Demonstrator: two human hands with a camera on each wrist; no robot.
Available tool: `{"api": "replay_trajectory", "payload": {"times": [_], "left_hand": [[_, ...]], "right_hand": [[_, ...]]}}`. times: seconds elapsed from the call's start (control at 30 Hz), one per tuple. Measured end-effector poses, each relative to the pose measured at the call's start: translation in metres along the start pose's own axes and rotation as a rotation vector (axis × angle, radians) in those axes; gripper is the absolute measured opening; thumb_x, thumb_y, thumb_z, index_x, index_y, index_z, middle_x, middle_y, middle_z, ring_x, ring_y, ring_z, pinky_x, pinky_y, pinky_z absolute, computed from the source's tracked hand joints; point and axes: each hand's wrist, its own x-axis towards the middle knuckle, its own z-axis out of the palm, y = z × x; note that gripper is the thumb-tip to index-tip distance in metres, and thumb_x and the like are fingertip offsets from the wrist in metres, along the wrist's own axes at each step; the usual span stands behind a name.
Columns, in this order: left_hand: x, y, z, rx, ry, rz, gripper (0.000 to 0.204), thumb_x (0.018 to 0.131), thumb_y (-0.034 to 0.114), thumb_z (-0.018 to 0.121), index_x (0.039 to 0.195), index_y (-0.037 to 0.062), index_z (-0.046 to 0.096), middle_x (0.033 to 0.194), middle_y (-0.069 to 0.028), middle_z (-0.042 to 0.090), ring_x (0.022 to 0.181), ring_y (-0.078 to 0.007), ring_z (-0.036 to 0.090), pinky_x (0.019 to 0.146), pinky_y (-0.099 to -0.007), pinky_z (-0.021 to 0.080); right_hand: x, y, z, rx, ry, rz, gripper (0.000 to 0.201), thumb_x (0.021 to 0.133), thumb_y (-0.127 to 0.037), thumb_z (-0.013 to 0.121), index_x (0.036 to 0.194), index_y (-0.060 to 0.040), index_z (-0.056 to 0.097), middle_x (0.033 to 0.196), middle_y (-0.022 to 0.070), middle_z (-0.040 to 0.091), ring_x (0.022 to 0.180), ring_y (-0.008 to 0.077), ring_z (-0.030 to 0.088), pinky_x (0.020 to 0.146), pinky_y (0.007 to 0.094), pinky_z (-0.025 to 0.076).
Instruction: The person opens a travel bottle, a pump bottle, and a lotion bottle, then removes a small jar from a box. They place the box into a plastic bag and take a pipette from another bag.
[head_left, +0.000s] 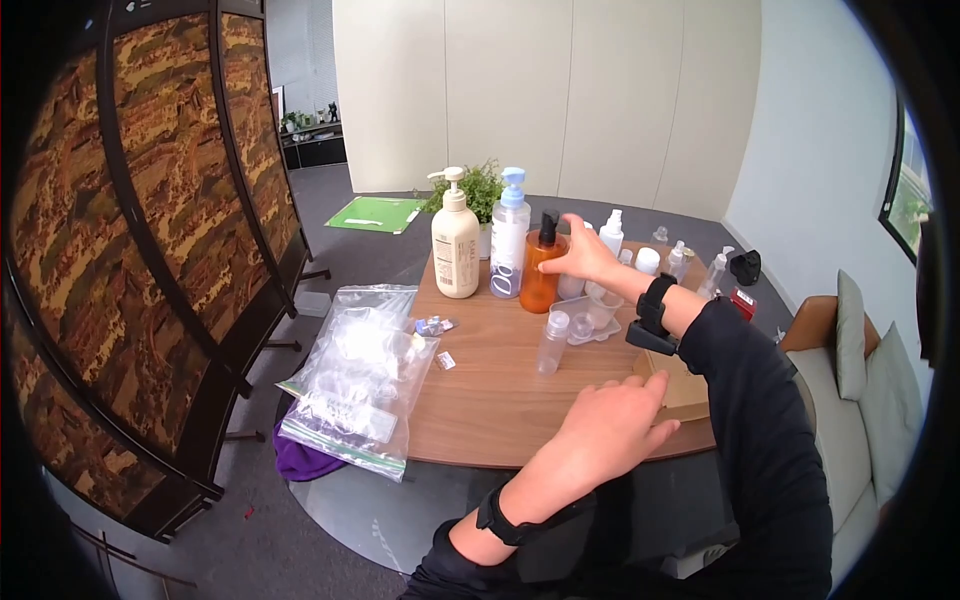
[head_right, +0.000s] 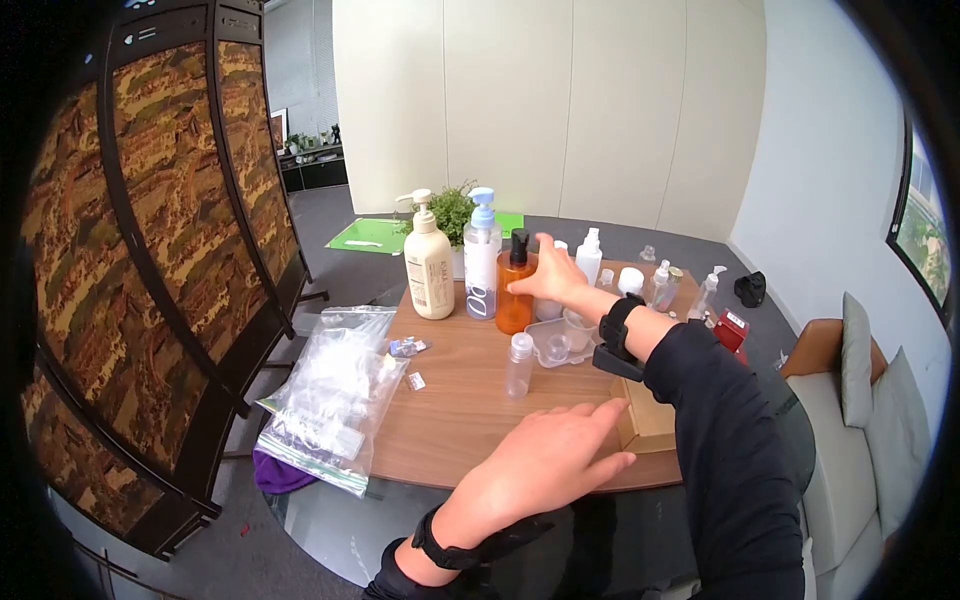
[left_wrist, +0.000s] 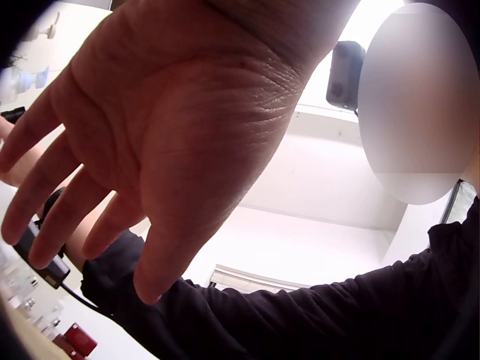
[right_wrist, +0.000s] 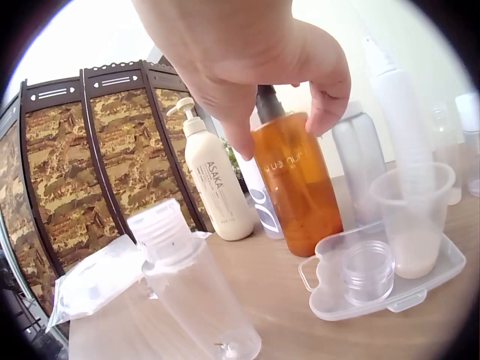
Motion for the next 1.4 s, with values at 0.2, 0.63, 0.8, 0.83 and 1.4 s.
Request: {"api": "replay_trajectory", "payload": {"times": [0.2,0.63,0.8,0.83,1.4], "left_hand": [[0.001,0.001,0.000,-0.016,-0.017,0.001,0.051,0.090,0.032,0.058,0.124,-0.0039,0.047,0.098,-0.0246,0.063,0.092,-0.0406,0.061,0.081,-0.0446,0.049],[-0.001,0.003,-0.005,-0.029,-0.019,-0.011,0.052,0.090,0.032,0.058,0.125,-0.0045,0.046,0.099,-0.0249,0.062,0.093,-0.0407,0.060,0.082,-0.0449,0.048],[0.000,0.002,-0.001,-0.024,-0.024,-0.007,0.051,0.090,0.031,0.058,0.124,-0.0039,0.047,0.096,-0.0240,0.063,0.092,-0.0400,0.061,0.081,-0.0442,0.048],[0.000,0.002,-0.001,-0.023,-0.032,-0.009,0.050,0.089,0.031,0.058,0.124,-0.0038,0.047,0.095,-0.0237,0.063,0.091,-0.0398,0.061,0.081,-0.0441,0.048],[0.000,0.003,-0.002,-0.016,-0.013,0.002,0.050,0.090,0.031,0.058,0.124,-0.0035,0.047,0.094,-0.0216,0.063,0.090,-0.0384,0.062,0.081,-0.0446,0.048]], "right_hand": [[0.001,-0.041,-0.047,-0.080,-0.141,-0.066,0.089,0.069,-0.046,0.074,0.138,-0.0049,0.037,0.120,0.0267,0.056,0.106,0.0338,0.059,0.086,0.0415,0.048],[0.037,-0.035,-0.043,0.088,-0.166,0.135,0.035,0.083,-0.028,0.057,0.110,-0.0066,0.061,0.075,0.0076,0.067,0.061,0.0172,0.064,0.057,0.0316,0.051],[0.042,-0.028,-0.042,0.039,-0.106,0.163,0.035,0.082,-0.028,0.057,0.111,-0.0078,0.061,0.077,0.0084,0.068,0.063,0.0181,0.065,0.061,0.0329,0.052],[0.043,-0.027,-0.040,0.043,-0.102,0.157,0.035,0.082,-0.028,0.057,0.111,-0.0077,0.061,0.077,0.0083,0.068,0.064,0.0182,0.066,0.062,0.0330,0.053],[0.041,-0.039,-0.038,-0.100,-0.047,0.152,0.050,0.082,-0.043,0.058,0.120,-0.0102,0.057,0.110,0.0150,0.065,0.104,0.0300,0.062,0.086,0.0391,0.048]]}}
